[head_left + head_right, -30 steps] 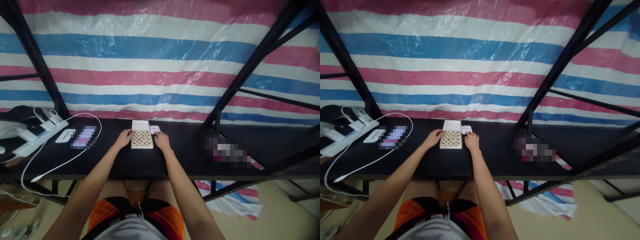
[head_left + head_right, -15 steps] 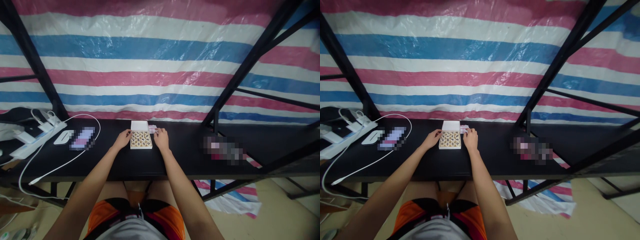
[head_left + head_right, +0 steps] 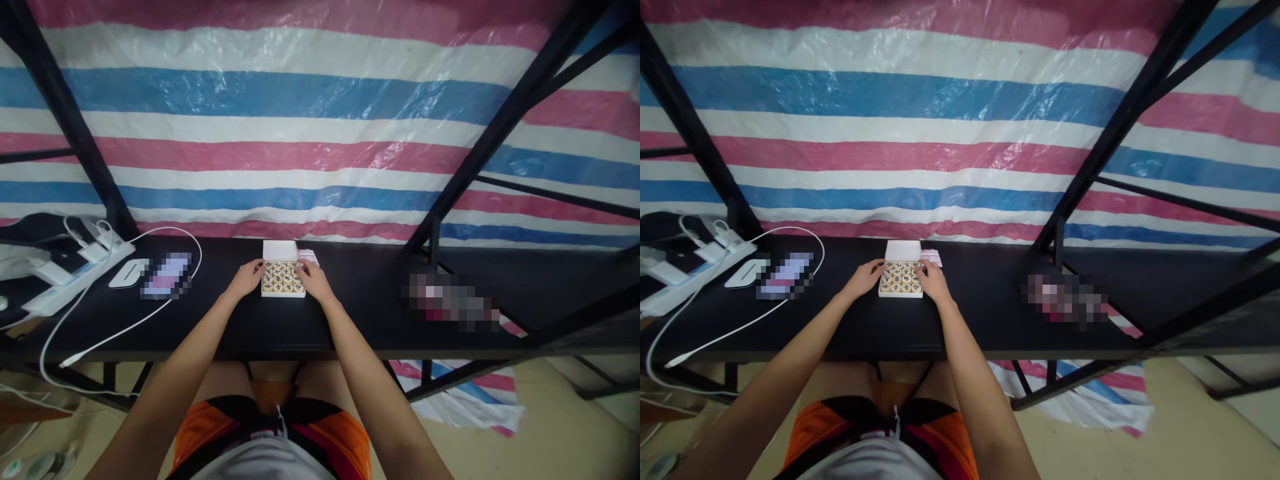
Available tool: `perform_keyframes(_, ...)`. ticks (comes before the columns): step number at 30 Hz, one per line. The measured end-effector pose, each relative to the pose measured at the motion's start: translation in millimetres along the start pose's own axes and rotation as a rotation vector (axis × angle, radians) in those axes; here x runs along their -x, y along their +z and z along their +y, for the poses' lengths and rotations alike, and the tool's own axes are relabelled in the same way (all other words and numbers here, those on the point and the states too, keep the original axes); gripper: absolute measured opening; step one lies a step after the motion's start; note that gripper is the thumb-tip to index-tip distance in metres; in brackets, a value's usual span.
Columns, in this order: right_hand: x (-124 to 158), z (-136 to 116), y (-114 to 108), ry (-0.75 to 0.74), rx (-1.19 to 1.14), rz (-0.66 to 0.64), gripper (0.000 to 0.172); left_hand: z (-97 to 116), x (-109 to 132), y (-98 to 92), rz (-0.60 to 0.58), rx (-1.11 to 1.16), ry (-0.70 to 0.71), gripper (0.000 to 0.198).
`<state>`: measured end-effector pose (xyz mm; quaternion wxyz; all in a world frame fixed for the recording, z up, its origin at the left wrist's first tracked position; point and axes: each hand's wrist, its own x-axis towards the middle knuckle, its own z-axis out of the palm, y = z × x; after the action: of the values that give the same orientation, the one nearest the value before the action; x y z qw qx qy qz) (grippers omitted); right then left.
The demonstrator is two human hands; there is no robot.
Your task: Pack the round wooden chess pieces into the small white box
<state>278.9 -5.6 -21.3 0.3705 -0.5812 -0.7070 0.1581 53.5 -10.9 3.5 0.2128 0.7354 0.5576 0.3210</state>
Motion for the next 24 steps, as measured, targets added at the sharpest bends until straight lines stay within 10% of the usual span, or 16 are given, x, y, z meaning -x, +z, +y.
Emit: perform_keyframes(24,-11.9,2.4,6.1,0.109,-0.079,0.027,0.029,-0.2,1.0,0.0,-0.008,0.013,0.02,0.039)
